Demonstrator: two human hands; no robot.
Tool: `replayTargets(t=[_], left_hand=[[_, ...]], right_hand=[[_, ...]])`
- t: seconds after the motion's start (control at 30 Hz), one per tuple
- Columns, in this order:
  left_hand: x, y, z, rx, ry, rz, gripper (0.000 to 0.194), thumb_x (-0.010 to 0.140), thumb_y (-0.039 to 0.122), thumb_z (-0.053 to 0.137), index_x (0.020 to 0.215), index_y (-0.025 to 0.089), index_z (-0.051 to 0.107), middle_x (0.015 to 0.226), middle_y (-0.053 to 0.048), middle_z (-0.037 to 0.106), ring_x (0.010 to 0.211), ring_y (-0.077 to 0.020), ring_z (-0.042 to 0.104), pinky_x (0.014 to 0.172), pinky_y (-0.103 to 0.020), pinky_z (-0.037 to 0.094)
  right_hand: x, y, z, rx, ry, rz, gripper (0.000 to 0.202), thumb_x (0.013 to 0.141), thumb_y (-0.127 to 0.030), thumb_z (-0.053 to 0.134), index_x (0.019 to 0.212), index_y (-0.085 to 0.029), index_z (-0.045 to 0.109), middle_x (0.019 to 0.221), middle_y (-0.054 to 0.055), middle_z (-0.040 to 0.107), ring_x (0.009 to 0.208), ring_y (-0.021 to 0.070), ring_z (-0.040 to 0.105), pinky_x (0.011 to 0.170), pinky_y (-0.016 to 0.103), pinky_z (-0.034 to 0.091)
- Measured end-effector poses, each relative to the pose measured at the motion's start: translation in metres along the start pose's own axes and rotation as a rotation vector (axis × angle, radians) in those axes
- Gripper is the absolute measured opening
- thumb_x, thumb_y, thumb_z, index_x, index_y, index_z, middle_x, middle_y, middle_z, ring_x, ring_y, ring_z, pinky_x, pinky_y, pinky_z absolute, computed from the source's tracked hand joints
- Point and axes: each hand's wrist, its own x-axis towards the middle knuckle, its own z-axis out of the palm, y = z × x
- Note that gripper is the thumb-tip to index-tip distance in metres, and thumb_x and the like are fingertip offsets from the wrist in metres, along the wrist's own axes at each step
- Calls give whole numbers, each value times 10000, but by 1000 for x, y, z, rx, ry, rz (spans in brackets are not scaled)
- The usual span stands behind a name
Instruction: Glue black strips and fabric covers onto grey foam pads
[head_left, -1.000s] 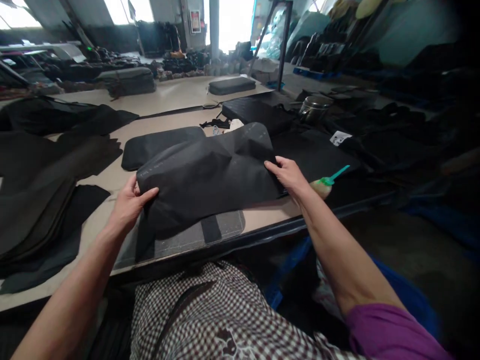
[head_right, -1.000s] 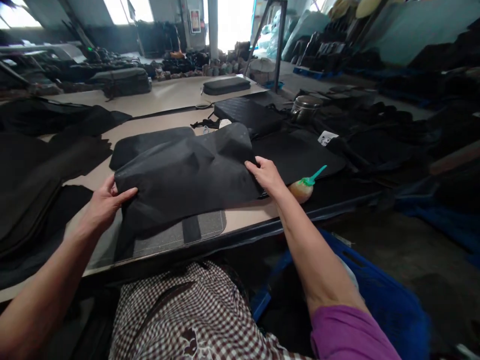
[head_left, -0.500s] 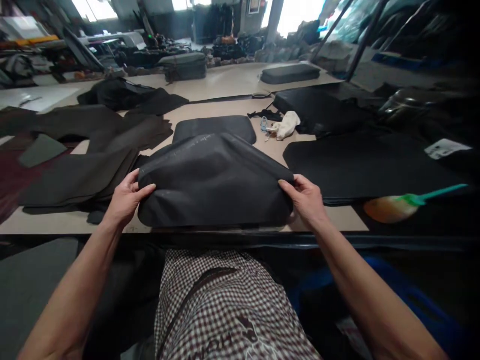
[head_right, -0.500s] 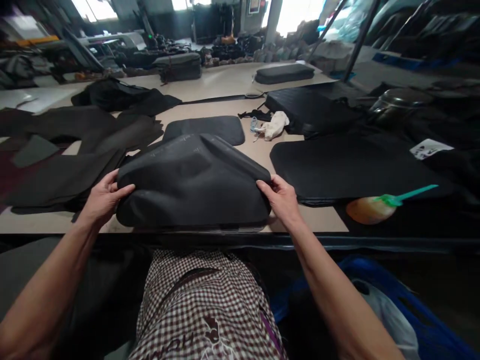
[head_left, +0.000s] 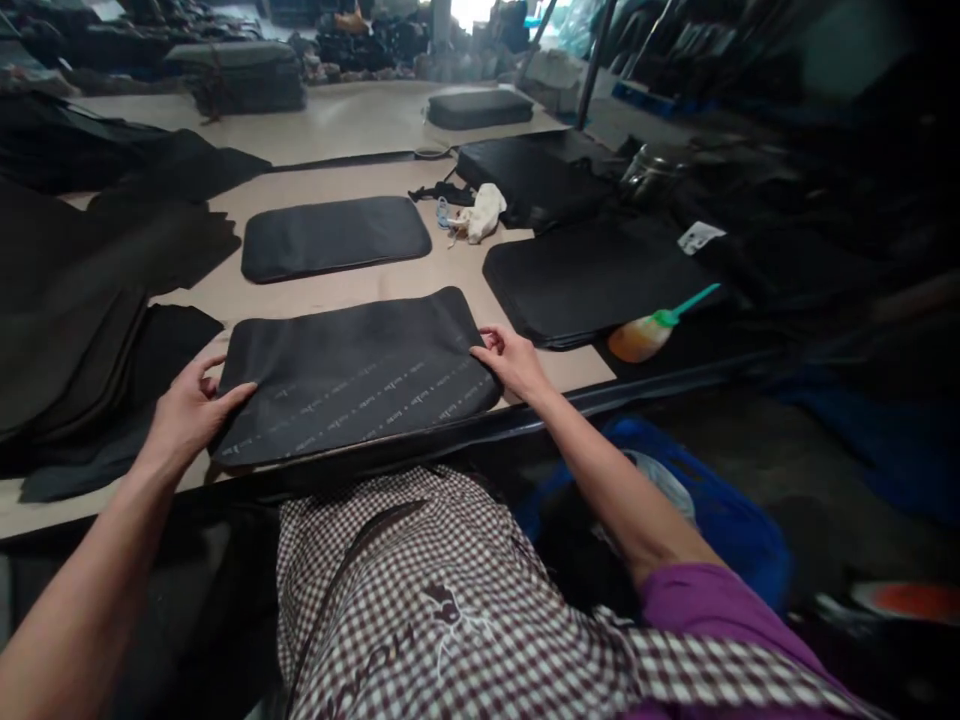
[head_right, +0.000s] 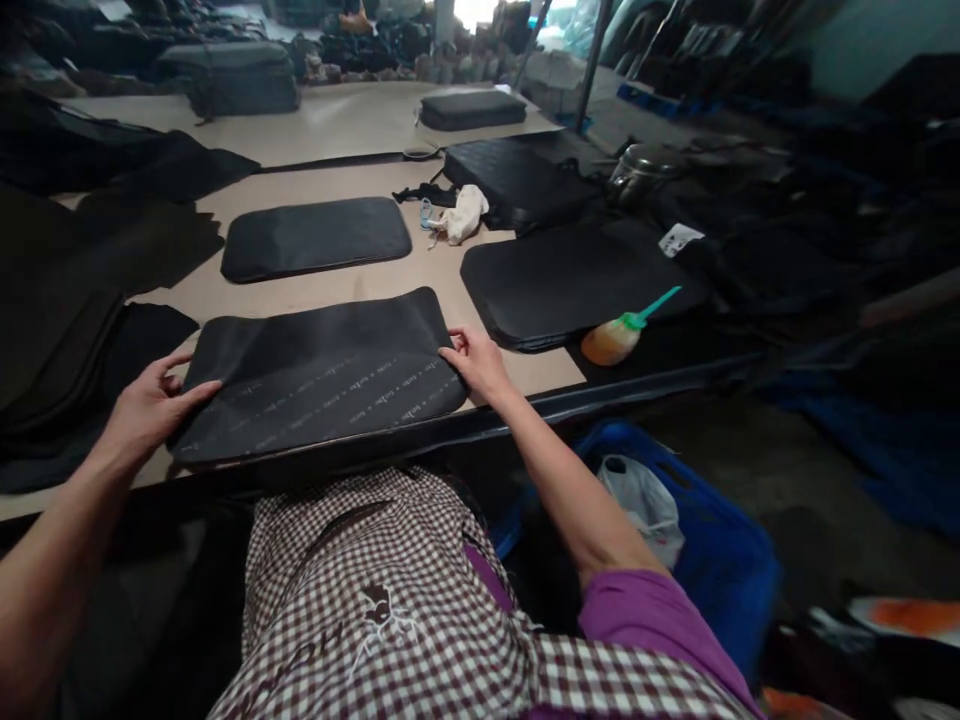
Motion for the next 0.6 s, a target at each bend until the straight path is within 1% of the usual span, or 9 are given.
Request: replayTargets(t=[0.03, 0.1, 0.17, 0.27, 0.4, 0.6], left_hand=[[1, -1, 1, 49, 5, 8, 685, 783, 590, 779, 1389, 309, 628, 810, 42, 677, 741, -164, 664, 639, -212, 503], [2, -2, 2, 65, 12, 10, 707, 772, 615, 765, 1401, 331, 613, 809, 48, 648, 731, -159, 647, 617, -199, 461], [2, -2, 2, 67, 17, 5, 717, 779, 628, 743, 1424, 357, 588, 825, 53, 654, 717, -154, 639, 611, -196, 443], [1, 1, 3, 63, 19, 4, 728, 788, 636, 719, 1449, 372, 565, 837, 50, 675, 716, -161, 640, 624, -206, 443], [1, 3, 3, 72, 13, -1, 721, 773, 633, 724, 1428, 363, 590, 858, 35, 682, 732, -184, 660, 642, -229, 455], [4, 1, 5, 131, 11, 0, 732, 776, 646, 711, 1430, 339, 597, 963, -4, 689, 850, -231, 694, 687, -255, 478]], right_hand=[[-1, 0, 1, -6, 9, -6, 361, 816, -389, 745, 1129, -213, 700, 807, -15, 657, 732, 167, 602, 747, 298, 460], [-3, -2, 3, -13, 27, -15, 365, 826, -373, 740, 1151, -213, 696, 819, -17, 657, 728, 162, 599, 749, 297, 455], [-5, -3, 4, -15, 43, -14, 367, 836, -361, 734, 1168, -213, 691, 827, -19, 659, 726, 160, 600, 741, 295, 452], [-6, -1, 5, -21, 62, -5, 349, 842, -357, 733, 1162, -223, 695, 825, -18, 664, 732, 164, 601, 733, 293, 452], [-7, 3, 7, -24, 77, -2, 346, 840, -349, 741, 1163, -232, 699, 830, -21, 667, 743, 163, 603, 724, 286, 454], [-8, 7, 10, -29, 84, -7, 341, 837, -329, 747, 1166, -249, 701, 844, -29, 676, 732, 154, 601, 718, 280, 460]])
